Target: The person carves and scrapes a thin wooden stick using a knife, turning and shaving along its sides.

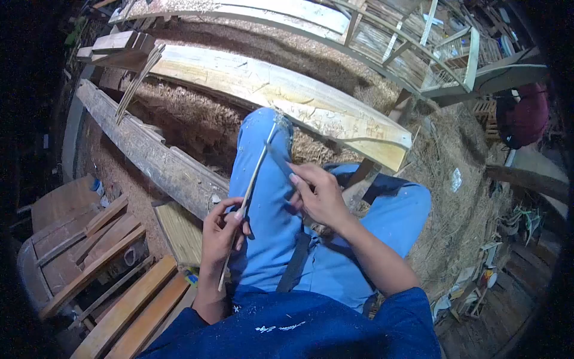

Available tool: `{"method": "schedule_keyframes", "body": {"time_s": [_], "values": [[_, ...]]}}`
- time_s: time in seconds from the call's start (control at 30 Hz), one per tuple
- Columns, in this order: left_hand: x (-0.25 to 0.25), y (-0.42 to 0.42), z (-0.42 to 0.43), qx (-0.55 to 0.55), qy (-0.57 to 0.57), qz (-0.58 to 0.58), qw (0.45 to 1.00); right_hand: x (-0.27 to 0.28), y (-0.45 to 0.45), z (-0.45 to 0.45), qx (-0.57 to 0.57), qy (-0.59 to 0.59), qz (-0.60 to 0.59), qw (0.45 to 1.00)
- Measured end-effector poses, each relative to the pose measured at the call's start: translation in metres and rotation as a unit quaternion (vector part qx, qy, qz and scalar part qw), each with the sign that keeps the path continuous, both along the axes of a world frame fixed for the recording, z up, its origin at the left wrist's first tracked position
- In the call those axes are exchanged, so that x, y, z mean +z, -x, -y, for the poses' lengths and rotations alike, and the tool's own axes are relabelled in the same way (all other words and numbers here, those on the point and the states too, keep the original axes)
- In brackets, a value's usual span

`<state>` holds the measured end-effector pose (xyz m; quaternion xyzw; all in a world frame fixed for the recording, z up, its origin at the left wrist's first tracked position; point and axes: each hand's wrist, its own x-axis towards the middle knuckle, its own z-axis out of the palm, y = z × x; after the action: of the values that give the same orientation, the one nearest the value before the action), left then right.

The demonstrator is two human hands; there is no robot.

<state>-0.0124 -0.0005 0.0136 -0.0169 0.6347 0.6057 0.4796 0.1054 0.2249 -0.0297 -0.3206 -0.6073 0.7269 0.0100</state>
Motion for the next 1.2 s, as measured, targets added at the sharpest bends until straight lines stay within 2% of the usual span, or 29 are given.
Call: {"method": "schedule_keyframes", "body": {"time_s": [0.03, 0.1, 0.13, 0.23, 0.27, 0.33, 0.37, 0.47, 0.5, 0.57, 0.7, 0.77, 0.9, 0.93, 1.03, 1.1, 1.17, 1.2], "values": [[0.001, 0.0, 0.0, -0.017, 0.002, -0.015, 1.0, -0.001, -0.001, -0.002, -0.001, -0.005, -0.004, 1.0], [0.003, 0.0, 0.0, -0.034, 0.001, -0.035, 0.999, -0.004, -0.005, -0.005, 0.074, -0.213, -0.013, 0.974], [0.003, 0.001, -0.001, -0.042, -0.013, -0.047, 0.998, -0.002, -0.007, -0.004, 0.072, -0.26, -0.04, 0.962], [0.006, 0.002, -0.002, -0.055, -0.027, -0.058, 0.996, -0.007, -0.011, -0.006, 0.073, -0.298, -0.08, 0.948], [0.005, 0.002, -0.003, -0.048, -0.026, -0.035, 0.998, -0.011, -0.012, -0.005, 0.072, -0.302, -0.083, 0.947], [0.002, 0.002, -0.006, -0.038, -0.035, -0.009, 0.999, -0.011, -0.01, -0.006, 0.055, -0.143, -0.071, 0.986], [0.003, 0.002, -0.007, -0.039, -0.04, -0.015, 0.998, -0.007, -0.01, -0.007, 0.054, -0.148, -0.076, 0.985], [0.009, 0.003, -0.01, -0.056, 0.014, -0.023, 0.998, 0.019, -0.007, -0.008, 0.089, -0.062, -0.004, 0.994], [0.006, 0.002, -0.011, -0.056, 0.01, -0.027, 0.998, 0.029, -0.003, -0.01, 0.122, -0.12, 0.032, 0.985], [0.001, 0.002, -0.012, -0.043, -0.002, -0.045, 0.998, 0.005, -0.007, -0.003, 0.108, -0.201, -0.065, 0.972], [0.004, 0.005, -0.014, -0.071, 0.027, -0.095, 0.993, 0.002, -0.01, -0.001, 0.149, -0.237, -0.097, 0.955], [0.003, 0.007, -0.015, -0.082, 0.046, -0.117, 0.989, -0.002, -0.012, 0.008, 0.168, -0.297, -0.102, 0.934], [-0.011, 0.005, -0.012, -0.076, 0.041, -0.17, 0.982, -0.004, -0.012, 0.01, 0.15, -0.334, -0.08, 0.927], [-0.014, 0.003, -0.011, -0.075, 0.04, -0.171, 0.982, -0.015, -0.009, 0.01, 0.089, -0.328, -0.097, 0.935], [-0.02, 0.0, -0.011, -0.057, 0.037, -0.175, 0.982, -0.019, -0.008, 0.01, 0.096, -0.372, -0.09, 0.919], [-0.023, -0.001, -0.01, -0.048, 0.023, -0.177, 0.983, -0.008, -0.015, 0.017, 0.161, -0.369, -0.081, 0.912], [-0.02, -0.001, -0.012, -0.051, 0.023, -0.182, 0.982, -0.011, -0.016, 0.012, 0.162, -0.387, -0.077, 0.904], [-0.021, -0.003, -0.012, -0.047, 0.02, -0.184, 0.982, -0.013, -0.013, 0.006, 0.122, -0.377, -0.059, 0.916]]}}
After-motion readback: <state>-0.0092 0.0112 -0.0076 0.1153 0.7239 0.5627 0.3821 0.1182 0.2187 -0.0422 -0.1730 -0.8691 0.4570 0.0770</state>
